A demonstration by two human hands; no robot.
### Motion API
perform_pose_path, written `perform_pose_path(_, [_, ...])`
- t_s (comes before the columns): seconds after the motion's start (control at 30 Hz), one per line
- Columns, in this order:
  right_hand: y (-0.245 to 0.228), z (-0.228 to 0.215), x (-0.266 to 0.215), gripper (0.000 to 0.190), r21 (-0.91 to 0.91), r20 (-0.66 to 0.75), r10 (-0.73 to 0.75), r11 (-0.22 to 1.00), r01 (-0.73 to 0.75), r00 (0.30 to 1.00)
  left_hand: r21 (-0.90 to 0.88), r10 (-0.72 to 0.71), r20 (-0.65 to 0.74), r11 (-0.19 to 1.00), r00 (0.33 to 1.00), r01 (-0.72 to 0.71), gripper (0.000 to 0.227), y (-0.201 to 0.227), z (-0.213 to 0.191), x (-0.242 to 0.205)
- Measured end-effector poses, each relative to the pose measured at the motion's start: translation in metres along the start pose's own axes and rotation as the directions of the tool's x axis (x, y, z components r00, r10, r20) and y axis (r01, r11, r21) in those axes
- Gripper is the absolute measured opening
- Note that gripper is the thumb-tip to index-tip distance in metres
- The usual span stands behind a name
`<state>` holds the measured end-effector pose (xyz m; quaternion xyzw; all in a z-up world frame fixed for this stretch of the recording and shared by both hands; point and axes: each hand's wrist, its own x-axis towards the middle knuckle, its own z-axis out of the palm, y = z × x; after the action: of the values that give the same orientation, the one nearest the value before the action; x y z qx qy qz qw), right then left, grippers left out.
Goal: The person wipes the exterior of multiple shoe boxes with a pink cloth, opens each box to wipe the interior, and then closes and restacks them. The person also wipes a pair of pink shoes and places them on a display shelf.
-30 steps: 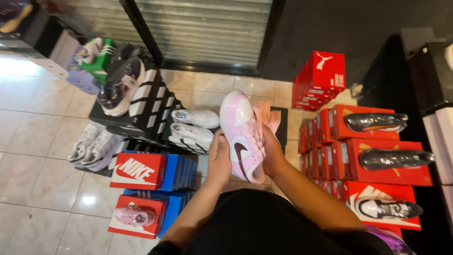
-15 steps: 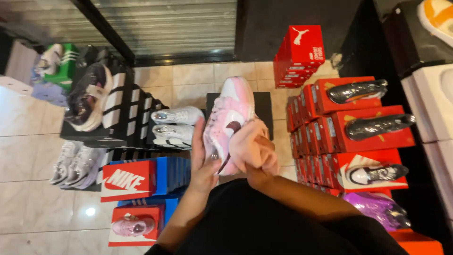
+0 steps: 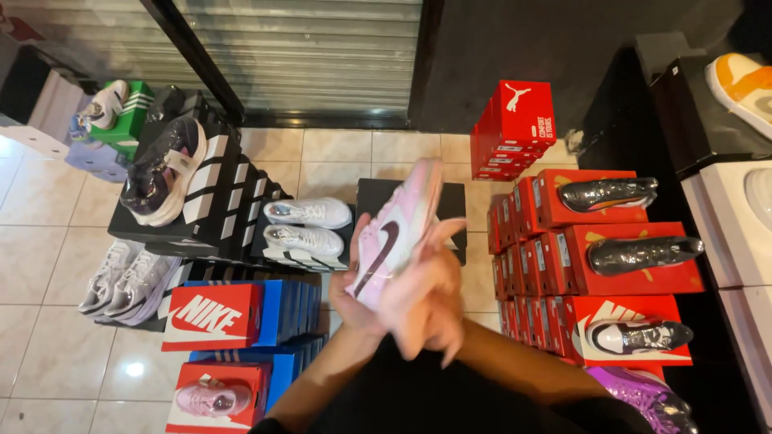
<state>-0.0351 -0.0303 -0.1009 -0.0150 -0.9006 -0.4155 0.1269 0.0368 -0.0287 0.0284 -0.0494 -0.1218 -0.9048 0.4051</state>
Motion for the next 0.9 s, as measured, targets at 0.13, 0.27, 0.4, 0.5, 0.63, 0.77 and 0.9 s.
perform_pose_path(0.13, [0.092,-0.076,0.065,0.025,0.917,-0.33,0.126,0.278,0.286,0.936,-0.039,-0.15,-0.043,0.988,0.988,0.149,0.096,-0.002,0.005,-0.006])
perform_pose_path(0.27, [0.067,0.022,0.127,0.042,0.183,-0.12,-0.105,-0.98,-0.082,0.987,0.066,-0.159,-0.064,0.984,0.985,0.163,0.096,0.001,0.002,-0.003])
perform_pose_path(0.4, [-0.022,0.129,0.07,0.072,0.609,-0.326,0.33,-0.643,0.464,0.886,0.144,-0.064,-0.122,0.986,0.99,0.082,0.095,-0.001,0.004,0.0])
perform_pose_path(0.5, [-0.035,0.152,0.006,0.07,0.46,-0.486,0.12,-0.807,0.37,0.866,0.234,0.102,-0.123,0.97,0.987,-0.071,0.101,0.003,0.008,0.0])
perform_pose_path(0.63, [0.106,0.046,0.007,0.07,0.406,-0.567,-0.16,-0.908,0.105,0.808,0.384,0.161,-0.011,0.912,0.987,-0.144,0.094,0.019,0.014,0.001])
perform_pose_path(0.77, [0.028,0.105,0.039,0.012,-0.005,-0.288,-0.858,-0.443,-0.896,0.426,0.798,0.241,0.225,0.511,0.944,-0.321,0.083,0.041,-0.015,-0.007])
perform_pose_path(0.9, [0.019,0.071,0.08,0.008,0.16,-0.416,-0.88,-0.32,-0.934,0.23,0.839,0.105,0.271,0.462,0.957,-0.289,0.086,0.072,0.015,-0.031])
